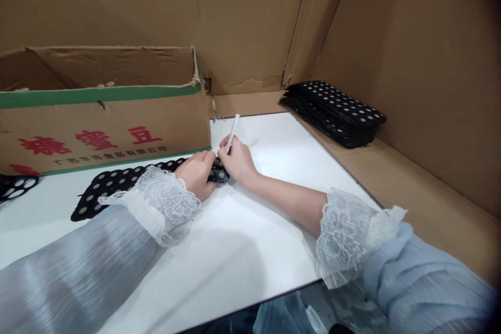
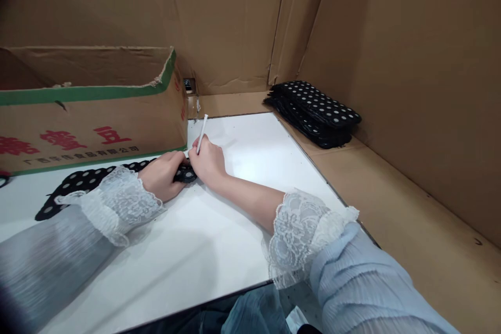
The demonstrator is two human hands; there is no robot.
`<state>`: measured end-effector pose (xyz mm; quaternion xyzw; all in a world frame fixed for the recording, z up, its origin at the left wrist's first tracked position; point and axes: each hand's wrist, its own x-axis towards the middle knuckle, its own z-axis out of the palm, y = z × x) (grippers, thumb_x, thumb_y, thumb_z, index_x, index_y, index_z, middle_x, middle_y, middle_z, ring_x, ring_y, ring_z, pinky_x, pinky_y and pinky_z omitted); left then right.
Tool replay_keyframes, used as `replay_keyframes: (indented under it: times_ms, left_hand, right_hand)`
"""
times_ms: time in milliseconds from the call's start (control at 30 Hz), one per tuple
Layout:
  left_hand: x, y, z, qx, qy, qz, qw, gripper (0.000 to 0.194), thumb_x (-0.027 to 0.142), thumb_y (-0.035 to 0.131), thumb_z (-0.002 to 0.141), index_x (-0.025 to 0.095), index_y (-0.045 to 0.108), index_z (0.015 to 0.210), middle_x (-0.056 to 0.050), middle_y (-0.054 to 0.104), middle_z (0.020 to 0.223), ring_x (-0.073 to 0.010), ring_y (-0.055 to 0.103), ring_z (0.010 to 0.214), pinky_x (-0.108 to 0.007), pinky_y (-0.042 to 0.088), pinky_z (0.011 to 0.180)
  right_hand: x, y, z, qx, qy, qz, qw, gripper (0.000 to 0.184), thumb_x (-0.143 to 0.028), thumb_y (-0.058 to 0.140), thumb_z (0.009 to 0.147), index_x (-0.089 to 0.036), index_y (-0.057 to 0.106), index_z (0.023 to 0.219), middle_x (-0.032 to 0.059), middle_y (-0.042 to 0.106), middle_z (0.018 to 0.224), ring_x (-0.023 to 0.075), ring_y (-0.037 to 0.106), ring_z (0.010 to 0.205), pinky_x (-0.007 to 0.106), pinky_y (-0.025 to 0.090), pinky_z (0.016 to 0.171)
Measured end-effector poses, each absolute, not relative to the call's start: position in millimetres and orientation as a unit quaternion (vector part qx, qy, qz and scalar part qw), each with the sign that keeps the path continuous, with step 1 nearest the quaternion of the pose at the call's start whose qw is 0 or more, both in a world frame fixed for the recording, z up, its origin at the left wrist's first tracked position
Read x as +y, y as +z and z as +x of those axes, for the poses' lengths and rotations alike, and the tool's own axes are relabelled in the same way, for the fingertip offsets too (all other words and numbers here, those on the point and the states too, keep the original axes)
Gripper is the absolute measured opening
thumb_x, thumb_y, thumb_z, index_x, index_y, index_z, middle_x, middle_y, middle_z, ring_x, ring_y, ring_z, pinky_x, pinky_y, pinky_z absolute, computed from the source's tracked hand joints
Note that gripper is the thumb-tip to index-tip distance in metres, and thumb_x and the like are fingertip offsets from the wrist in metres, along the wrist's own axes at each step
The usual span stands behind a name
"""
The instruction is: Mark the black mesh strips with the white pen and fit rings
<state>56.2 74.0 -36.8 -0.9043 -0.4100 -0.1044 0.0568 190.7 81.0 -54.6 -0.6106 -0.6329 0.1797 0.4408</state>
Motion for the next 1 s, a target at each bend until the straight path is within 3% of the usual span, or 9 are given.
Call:
replay_keyframes:
  times_ms: [100, 233, 400, 567, 767, 1000]
  left_hand:
    - [76.5, -38.2, 54.4, -0.407, -0.113, -0.906, 0.033, 0.020, 0.019, 0.052, 0.064, 0.015, 0.048, 0.083, -0.008, 0.055, 0.080, -0.0220, 0.053, 0.077, -0.032, 0.045, 0.069]
    - [76.7, -45.7, 52.1, -0.390, -0.139, -0.895, 0.166, 0.022, 0.006, 0.048, 0.058, 0.013, 0.052, 0.079, -0.010, 0.054, 0.077, -0.0235, 0.051, 0.076, -0.032, 0.044, 0.070]
    - [76.5, -50.6, 47.2, -0.323, -0.168, -0.886, 0.289, 0.016, 0.006, 0.040, 0.070, 0.014, 0.055, 0.071, -0.010, 0.054, 0.068, -0.0224, 0.048, 0.067, -0.032, 0.043, 0.062]
    - [76.6, -47.1, 41.2, -0.295, -0.150, -0.892, 0.308, 0.019, 0.012, 0.039, 0.077, 0.015, 0.055, 0.069, -0.009, 0.055, 0.065, -0.0213, 0.049, 0.064, -0.032, 0.041, 0.059]
    - [73.3, -45.7, 40.3, -0.309, -0.148, -0.889, 0.303, 0.015, 0.011, 0.041, 0.073, 0.014, 0.055, 0.068, -0.009, 0.054, 0.064, -0.0218, 0.049, 0.063, -0.033, 0.039, 0.057]
    - [70.3, -45.2, 38.8, -0.288, -0.160, -0.874, 0.357, 0.016, 0.012, 0.040, 0.075, 0.016, 0.053, 0.067, -0.007, 0.052, 0.062, -0.0202, 0.047, 0.062, -0.031, 0.037, 0.056]
  right_hand:
    - [82.0, -55.9, 191.2, -0.629, 0.180, -0.609, 0.448, 0.010, -0.021, 0.040, 0.073, -0.020, 0.047, 0.079, -0.0006, 0.055, 0.067, 0.0136, 0.052, 0.060, 0.025, 0.040, 0.060]
    - [84.2, -58.0, 191.3, -0.622, 0.186, -0.603, 0.463, 0.009, -0.022, 0.039, 0.073, -0.020, 0.047, 0.078, -0.0010, 0.055, 0.068, 0.0134, 0.052, 0.060, 0.025, 0.039, 0.059]
    - [84.4, -58.0, 190.5, -0.613, 0.190, -0.604, 0.473, 0.008, -0.022, 0.039, 0.073, -0.020, 0.046, 0.077, -0.0009, 0.055, 0.068, 0.0139, 0.052, 0.062, 0.025, 0.039, 0.060]
    - [78.9, -49.4, 187.9, -0.635, 0.181, -0.611, 0.437, 0.012, -0.019, 0.038, 0.072, -0.020, 0.046, 0.081, -0.0013, 0.053, 0.064, 0.0142, 0.051, 0.057, 0.027, 0.039, 0.060]
    - [76.0, -43.3, 184.4, -0.667, 0.174, -0.597, 0.410, 0.017, -0.016, 0.037, 0.071, -0.020, 0.045, 0.086, -0.0035, 0.049, 0.059, 0.0128, 0.047, 0.052, 0.027, 0.038, 0.061]
    - [78.7, -54.1, 188.5, -0.575, 0.237, -0.607, 0.494, 0.006, -0.024, 0.043, 0.068, -0.021, 0.046, 0.073, -0.0030, 0.052, 0.063, 0.0124, 0.049, 0.057, 0.024, 0.039, 0.057]
